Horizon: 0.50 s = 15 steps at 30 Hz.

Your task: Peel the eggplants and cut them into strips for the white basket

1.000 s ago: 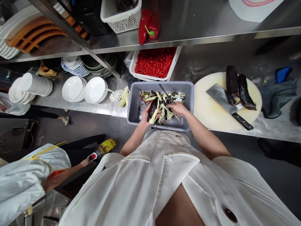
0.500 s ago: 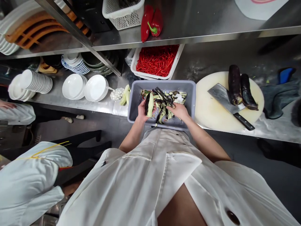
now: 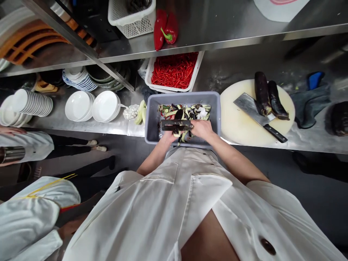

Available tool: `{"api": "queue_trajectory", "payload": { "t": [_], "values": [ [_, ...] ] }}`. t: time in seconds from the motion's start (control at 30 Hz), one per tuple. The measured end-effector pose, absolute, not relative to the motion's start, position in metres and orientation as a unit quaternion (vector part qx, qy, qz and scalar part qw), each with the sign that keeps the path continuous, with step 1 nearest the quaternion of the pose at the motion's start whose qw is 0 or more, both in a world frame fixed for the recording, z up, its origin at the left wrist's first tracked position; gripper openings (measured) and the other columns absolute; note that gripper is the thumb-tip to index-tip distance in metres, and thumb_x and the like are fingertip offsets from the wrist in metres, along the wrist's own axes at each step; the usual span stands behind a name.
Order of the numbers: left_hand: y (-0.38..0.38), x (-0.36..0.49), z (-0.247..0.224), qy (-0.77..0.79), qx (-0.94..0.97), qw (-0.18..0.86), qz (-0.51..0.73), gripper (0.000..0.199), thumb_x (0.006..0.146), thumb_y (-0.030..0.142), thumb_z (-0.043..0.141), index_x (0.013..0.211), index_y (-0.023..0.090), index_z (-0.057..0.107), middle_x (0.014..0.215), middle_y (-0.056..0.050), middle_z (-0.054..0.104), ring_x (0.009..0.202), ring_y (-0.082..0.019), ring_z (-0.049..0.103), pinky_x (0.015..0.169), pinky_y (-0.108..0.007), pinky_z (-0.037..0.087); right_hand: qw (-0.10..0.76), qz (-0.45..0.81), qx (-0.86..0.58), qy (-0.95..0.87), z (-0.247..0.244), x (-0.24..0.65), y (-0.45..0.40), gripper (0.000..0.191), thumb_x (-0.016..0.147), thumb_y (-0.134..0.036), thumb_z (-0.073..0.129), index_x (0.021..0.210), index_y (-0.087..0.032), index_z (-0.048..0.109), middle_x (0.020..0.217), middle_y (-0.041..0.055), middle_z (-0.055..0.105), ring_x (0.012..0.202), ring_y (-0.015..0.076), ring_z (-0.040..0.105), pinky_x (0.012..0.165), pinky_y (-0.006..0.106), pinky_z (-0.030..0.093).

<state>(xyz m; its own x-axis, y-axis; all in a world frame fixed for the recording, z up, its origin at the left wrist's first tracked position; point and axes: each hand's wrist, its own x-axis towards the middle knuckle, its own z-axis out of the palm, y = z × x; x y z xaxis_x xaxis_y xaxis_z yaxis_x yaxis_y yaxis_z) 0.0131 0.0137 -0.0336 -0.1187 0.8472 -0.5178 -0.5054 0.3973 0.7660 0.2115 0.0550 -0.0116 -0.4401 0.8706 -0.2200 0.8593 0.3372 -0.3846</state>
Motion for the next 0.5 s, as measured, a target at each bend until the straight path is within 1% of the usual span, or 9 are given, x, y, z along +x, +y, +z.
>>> {"api": "queue_trajectory", "payload": {
  "t": [0.07, 0.13, 0.17, 0.23, 0.3, 0.33, 0.37, 0.43, 0.5],
  "values": [
    [0.007, 0.013, -0.031, 0.505, 0.137, 0.698, 0.489, 0.046, 0.096, 0.062, 0.071, 0.118, 0.022, 0.074, 0.096, -0.013, 0.077, 0.092, -0.031, 0.075, 0.077, -0.048, 0.064, 0.029, 0.255, -0.583, -0.771, -0.022, 0.223, 0.075, 0.023, 0.092, -0.035, 0.069, 0.11, -0.024, 0.079, 0.108, 0.0145, 0.081, 0.105, 0.034, 0.073, 0.089, 0.038, 0.049],
    [0.0, 0.011, -0.028, 0.479, 0.123, 0.729, 0.473, 0.045, 0.096, 0.061, 0.072, 0.113, 0.019, 0.075, 0.096, -0.015, 0.076, 0.09, -0.029, 0.075, 0.073, -0.043, 0.064, 0.065, 0.331, -0.628, -0.702, -0.033, 0.235, 0.092, 0.017, 0.088, -0.037, 0.073, 0.094, -0.021, 0.076, 0.092, 0.0124, 0.077, 0.091, 0.0292, 0.072, 0.08, 0.035, 0.049],
    [-0.002, 0.011, -0.028, 0.47, 0.12, 0.733, 0.477, 0.046, 0.096, 0.061, 0.071, 0.112, 0.019, 0.075, 0.096, -0.015, 0.076, 0.09, -0.029, 0.075, 0.072, -0.041, 0.064, 0.091, 0.389, -0.64, -0.657, -0.037, 0.239, 0.096, 0.018, 0.088, -0.038, 0.074, 0.086, -0.02, 0.071, 0.082, 0.0098, 0.073, 0.08, 0.0254, 0.068, 0.073, 0.033, 0.048],
    [-0.003, 0.011, -0.029, 0.45, 0.107, 0.737, 0.493, 0.048, 0.097, 0.063, 0.07, 0.112, 0.017, 0.074, 0.096, -0.016, 0.076, 0.088, -0.028, 0.076, 0.072, -0.04, 0.065, 0.15, 0.53, -0.621, -0.558, -0.041, 0.239, 0.094, 0.031, 0.089, -0.046, 0.074, 0.076, -0.023, 0.059, 0.066, 0.0025, 0.059, 0.06, 0.0177, 0.055, 0.059, 0.03, 0.041],
    [0.0, 0.015, -0.033, 0.429, 0.088, 0.745, 0.504, 0.049, 0.099, 0.063, 0.067, 0.112, 0.016, 0.074, 0.095, -0.015, 0.077, 0.087, -0.027, 0.077, 0.074, -0.04, 0.067, 0.203, 0.654, -0.549, -0.479, -0.04, 0.227, 0.08, 0.043, 0.09, -0.058, 0.075, 0.075, -0.025, 0.051, 0.06, -0.0035, 0.047, 0.051, 0.0131, 0.041, 0.051, 0.027, 0.034],
    [0.002, 0.017, -0.035, 0.423, 0.08, 0.748, 0.506, 0.048, 0.099, 0.062, 0.066, 0.112, 0.016, 0.074, 0.093, -0.014, 0.077, 0.087, -0.028, 0.078, 0.076, -0.04, 0.067, 0.222, 0.697, -0.505, -0.458, -0.037, 0.218, 0.071, 0.048, 0.088, -0.064, 0.076, 0.076, -0.026, 0.049, 0.06, -0.005, 0.045, 0.05, 0.0119, 0.037, 0.049, 0.026, 0.032],
    [0.004, 0.02, -0.037, 0.421, 0.074, 0.749, 0.506, 0.047, 0.1, 0.061, 0.066, 0.111, 0.016, 0.074, 0.092, -0.013, 0.078, 0.086, -0.028, 0.079, 0.078, -0.041, 0.067, 0.24, 0.722, -0.468, -0.449, -0.034, 0.208, 0.063, 0.052, 0.086, -0.068, 0.079, 0.077, -0.026, 0.049, 0.061, -0.0057, 0.044, 0.05, 0.0111, 0.036, 0.048, 0.025, 0.031],
    [0.009, 0.023, -0.038, 0.426, 0.064, 0.751, 0.501, 0.044, 0.1, 0.059, 0.067, 0.112, 0.016, 0.075, 0.089, -0.011, 0.078, 0.086, -0.028, 0.079, 0.08, -0.041, 0.067, 0.268, 0.731, -0.433, -0.455, -0.029, 0.191, 0.052, 0.056, 0.08, -0.071, 0.083, 0.08, -0.026, 0.05, 0.061, -0.0061, 0.047, 0.051, 0.011, 0.039, 0.048, 0.024, 0.034],
    [0.012, 0.022, -0.034, 0.422, 0.052, 0.755, 0.498, 0.047, 0.101, 0.059, 0.067, 0.115, 0.016, 0.076, 0.086, -0.011, 0.078, 0.084, -0.027, 0.078, 0.081, -0.039, 0.066, 0.283, 0.69, -0.458, -0.484, -0.027, 0.185, 0.053, 0.053, 0.081, -0.07, 0.083, 0.085, -0.026, 0.053, 0.062, -0.0053, 0.051, 0.053, 0.0127, 0.045, 0.05, 0.024, 0.038]
  ]
}}
